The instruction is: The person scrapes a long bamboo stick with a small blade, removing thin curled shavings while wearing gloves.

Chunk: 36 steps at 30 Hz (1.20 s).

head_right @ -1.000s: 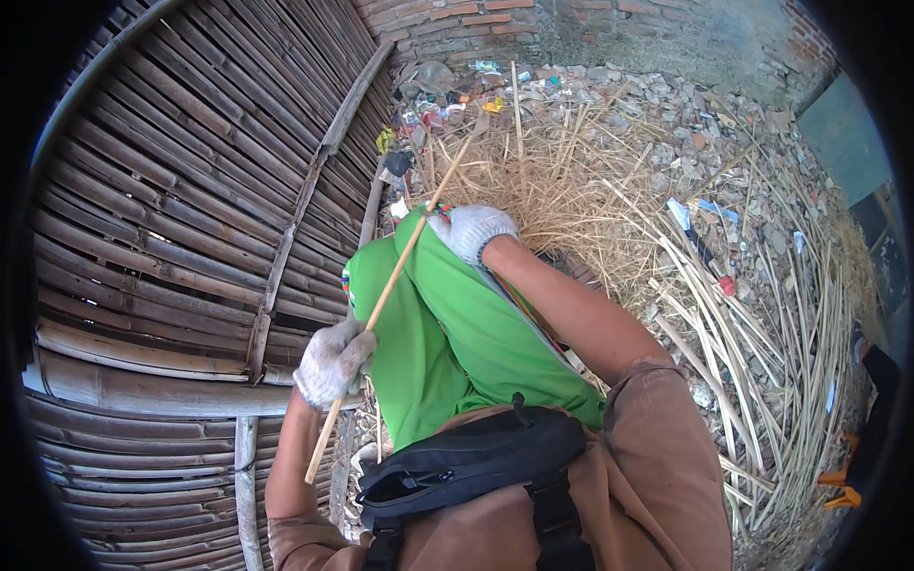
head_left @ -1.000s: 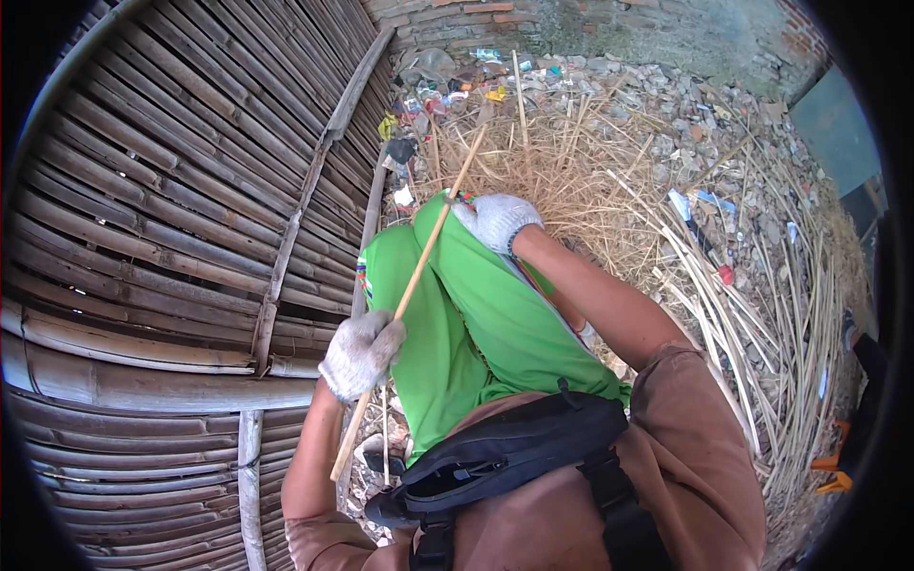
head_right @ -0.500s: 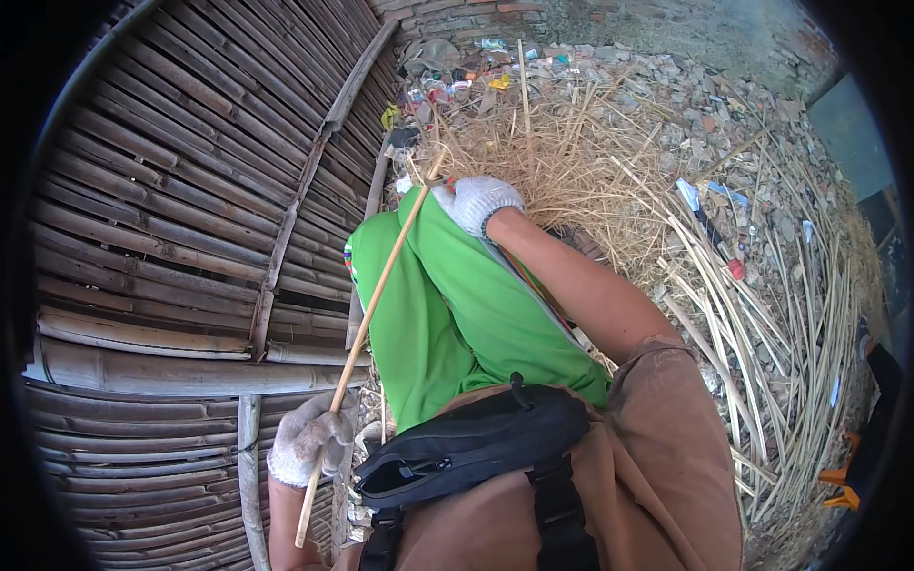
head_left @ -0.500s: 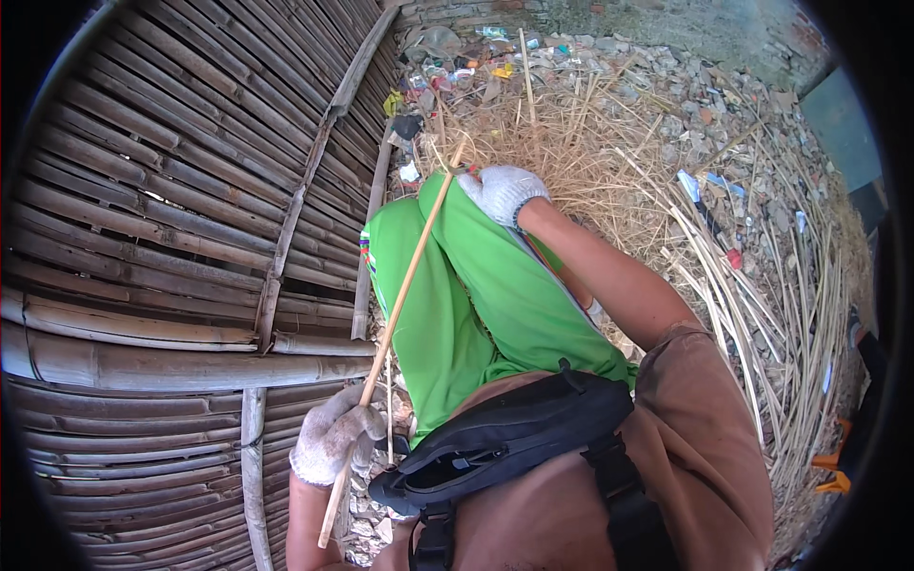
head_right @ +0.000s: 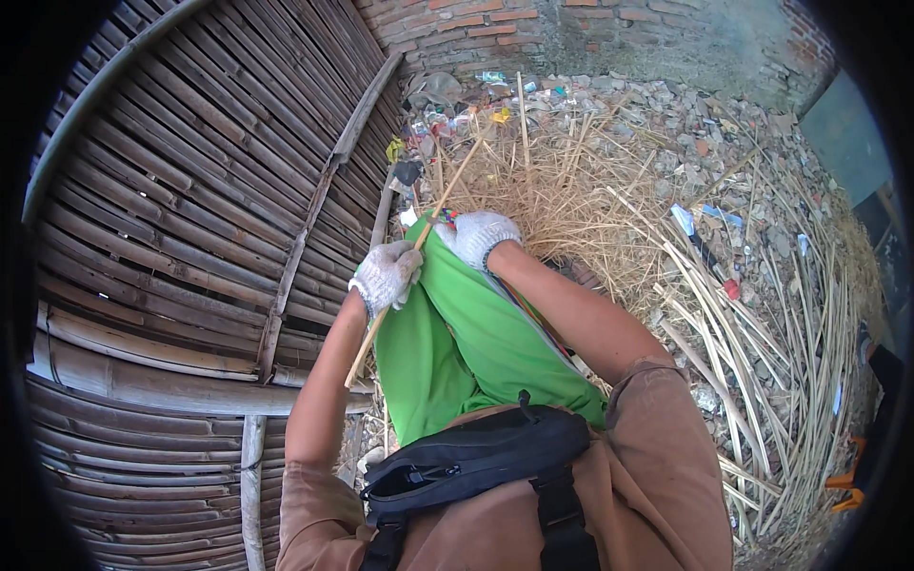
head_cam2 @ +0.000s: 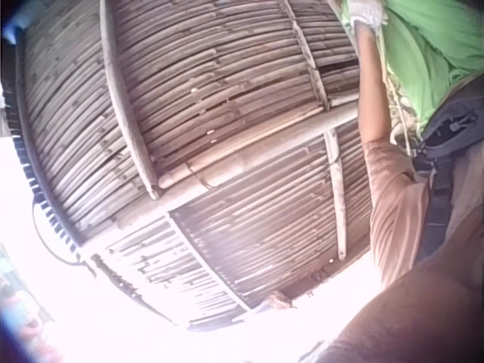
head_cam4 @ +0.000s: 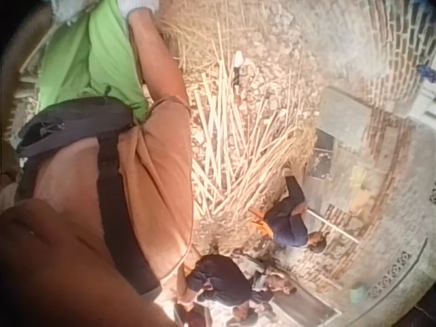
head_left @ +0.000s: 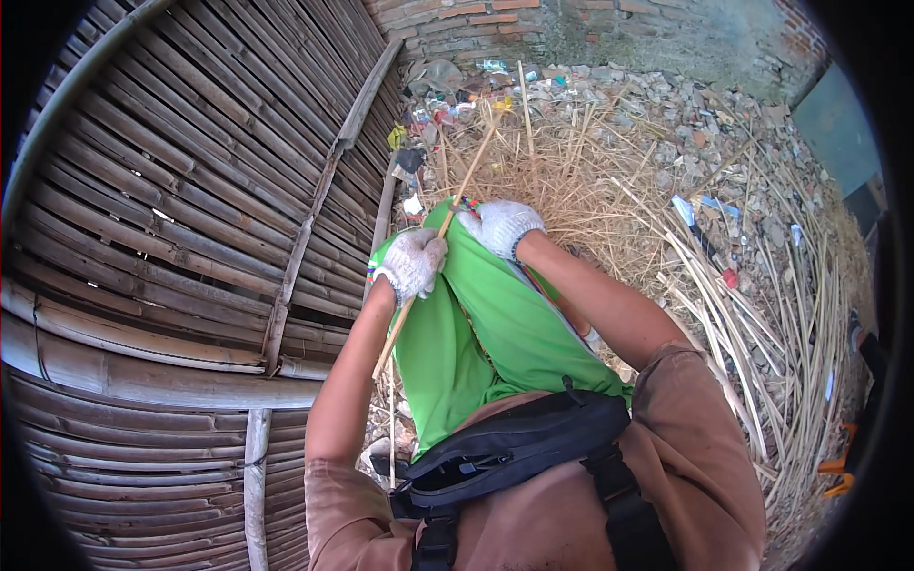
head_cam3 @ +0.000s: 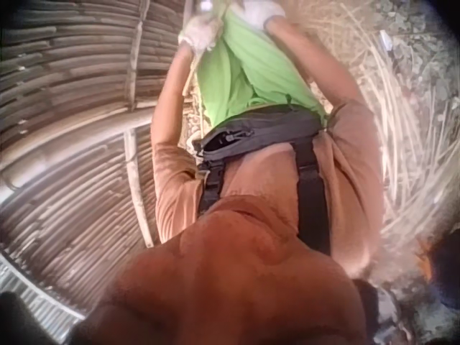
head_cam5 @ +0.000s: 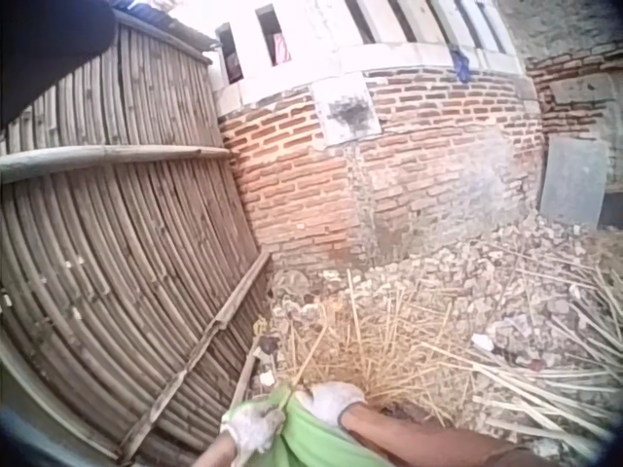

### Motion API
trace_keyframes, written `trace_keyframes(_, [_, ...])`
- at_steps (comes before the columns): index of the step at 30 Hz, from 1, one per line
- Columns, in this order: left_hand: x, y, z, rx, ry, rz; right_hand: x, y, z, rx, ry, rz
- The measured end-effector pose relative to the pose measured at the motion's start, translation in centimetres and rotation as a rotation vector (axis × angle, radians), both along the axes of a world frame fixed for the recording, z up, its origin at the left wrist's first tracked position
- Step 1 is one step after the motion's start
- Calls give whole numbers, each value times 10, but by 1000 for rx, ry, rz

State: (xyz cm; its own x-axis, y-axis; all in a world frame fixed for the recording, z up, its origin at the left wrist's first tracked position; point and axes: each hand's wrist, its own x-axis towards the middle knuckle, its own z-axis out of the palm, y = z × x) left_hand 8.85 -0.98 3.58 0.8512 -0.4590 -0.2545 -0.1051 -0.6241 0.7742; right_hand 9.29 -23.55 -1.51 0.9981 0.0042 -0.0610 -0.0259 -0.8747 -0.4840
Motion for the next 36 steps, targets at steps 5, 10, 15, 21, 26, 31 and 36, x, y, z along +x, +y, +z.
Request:
trace_keyframes(5, [-22,15,0,37,-110,-33,1,-3,-4,-8,57,-23])
trace_keyframes(10, [-72,58,12,130,-228,-90,4,-6,-4,8,94,-32])
trace_keyframes(15, [-143,100,47,115,-134,24,1,0,6,0,92,-19])
trace_keyframes(21, [-217,129,86,249,-267,-16,-5,-1,9,15,90,-20])
trace_keyframes(26, [-234,136,92,269,-252,-18,-3,1,4,15,68,-28])
trace_keyframes(31, [-181,109,69,263,-351,-62,3,-4,-4,11,53,-15])
trace_keyframes(36, [-70,59,13,391,-550,-180,-1,-1,-1,-7,26,-33])
